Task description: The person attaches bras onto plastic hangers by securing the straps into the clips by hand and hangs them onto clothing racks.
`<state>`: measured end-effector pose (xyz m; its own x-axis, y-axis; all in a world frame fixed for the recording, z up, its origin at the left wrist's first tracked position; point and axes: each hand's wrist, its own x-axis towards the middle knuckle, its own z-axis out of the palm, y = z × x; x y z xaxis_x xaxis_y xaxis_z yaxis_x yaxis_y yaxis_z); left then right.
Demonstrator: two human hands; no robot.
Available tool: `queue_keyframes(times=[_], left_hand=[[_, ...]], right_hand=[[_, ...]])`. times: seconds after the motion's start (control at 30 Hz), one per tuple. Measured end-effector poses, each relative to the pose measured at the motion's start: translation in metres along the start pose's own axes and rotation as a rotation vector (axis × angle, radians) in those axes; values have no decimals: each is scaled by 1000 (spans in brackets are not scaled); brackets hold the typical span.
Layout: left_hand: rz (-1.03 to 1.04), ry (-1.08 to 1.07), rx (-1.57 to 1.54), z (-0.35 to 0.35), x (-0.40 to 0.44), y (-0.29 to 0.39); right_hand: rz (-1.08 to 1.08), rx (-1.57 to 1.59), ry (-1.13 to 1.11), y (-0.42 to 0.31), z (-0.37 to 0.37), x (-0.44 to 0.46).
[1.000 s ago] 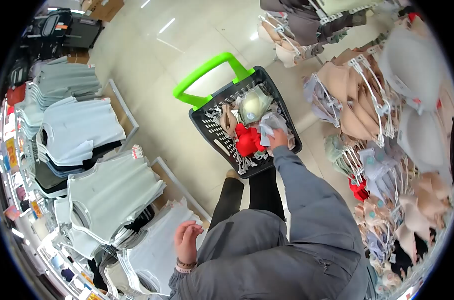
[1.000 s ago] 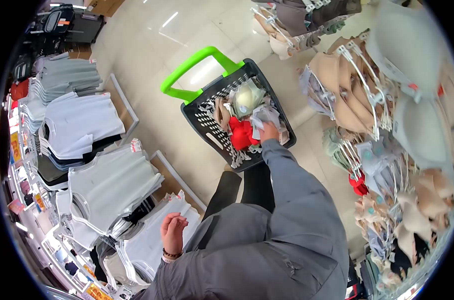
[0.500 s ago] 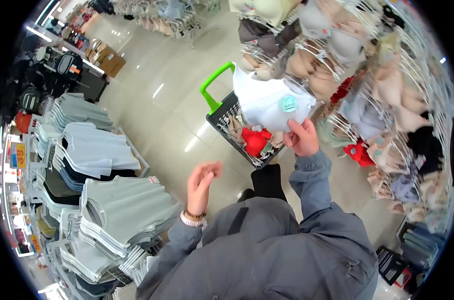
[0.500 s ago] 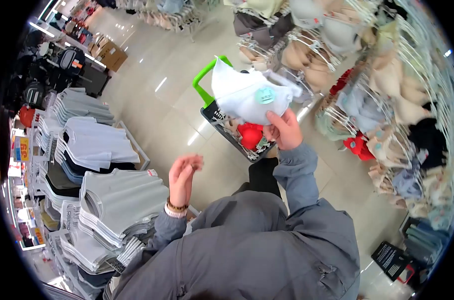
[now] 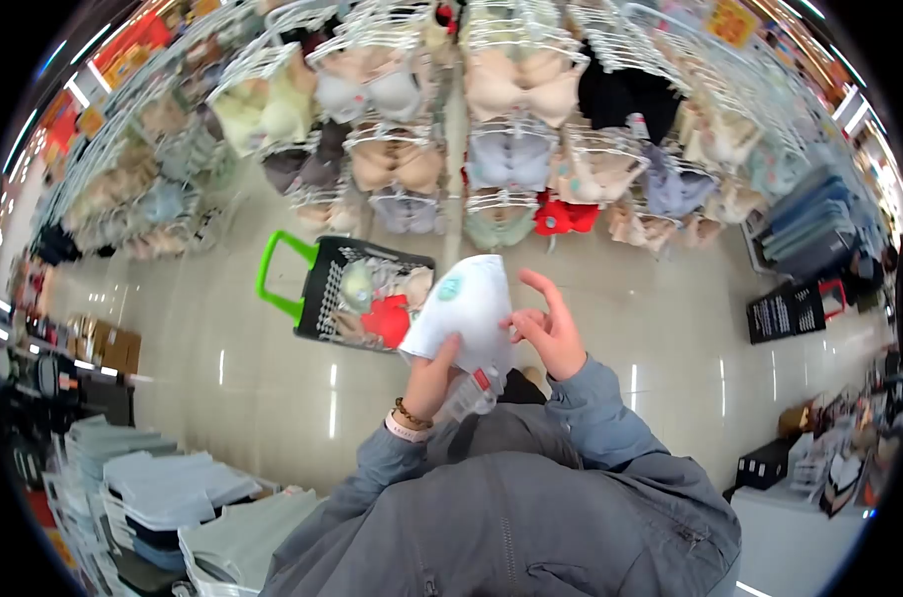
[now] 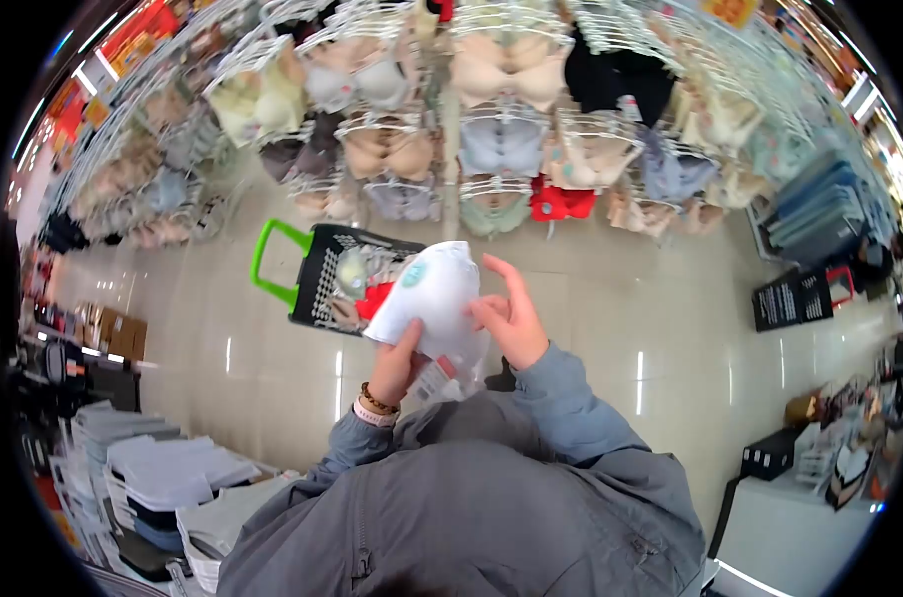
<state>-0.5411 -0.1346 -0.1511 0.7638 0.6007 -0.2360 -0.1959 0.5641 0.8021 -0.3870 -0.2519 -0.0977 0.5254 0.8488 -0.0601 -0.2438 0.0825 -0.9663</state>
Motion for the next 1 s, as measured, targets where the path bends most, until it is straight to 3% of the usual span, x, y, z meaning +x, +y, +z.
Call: queue_keyframes(times=[0.07, 0.1, 0.23, 0.37, 0.43, 0.5, 0.57, 0.6, 0.7, 0.77, 0.83, 0.9, 1.0], left_hand=[[-4, -41, -230, 17, 11, 2], [-15, -47, -329, 27, 15, 5], [-94, -167, -526, 71, 21, 8], [-232, -336, -709, 126, 19, -7], [-185, -338, -666, 153, 18, -20], [-171, -383, -645, 177, 16, -29], [-184, -446, -687, 198, 17, -36], [-150, -400, -632, 210, 17, -38], [-128, -346, -549, 226, 23, -54], [-56, -399, -500, 235, 22, -66], [-48, -397, -456, 240, 26, -82], [101, -344, -280, 247, 32, -95], [126, -303, -290, 255, 37, -97]], right_hand=[[-207, -140, 254, 3, -13, -22], [-218, -148, 274, 6, -26, -33], [289, -24, -168, 26, -70, -72], [303, 196, -171, 36, -70, -94], [-2, 368, -104, 35, -77, -93], [47, 413, -7, 23, -104, -98], [7, 1109, 4, 15, -140, -92], [27, 1177, 67, 9, -157, -92], [45, 1252, 209, -3, -201, -93], [53, 1294, 152, -7, -229, -102], [-41, 1204, 191, -17, -251, -110], [-110, 1236, 208, -21, -279, -119], [-268, 1320, 374, -31, -317, -137]])
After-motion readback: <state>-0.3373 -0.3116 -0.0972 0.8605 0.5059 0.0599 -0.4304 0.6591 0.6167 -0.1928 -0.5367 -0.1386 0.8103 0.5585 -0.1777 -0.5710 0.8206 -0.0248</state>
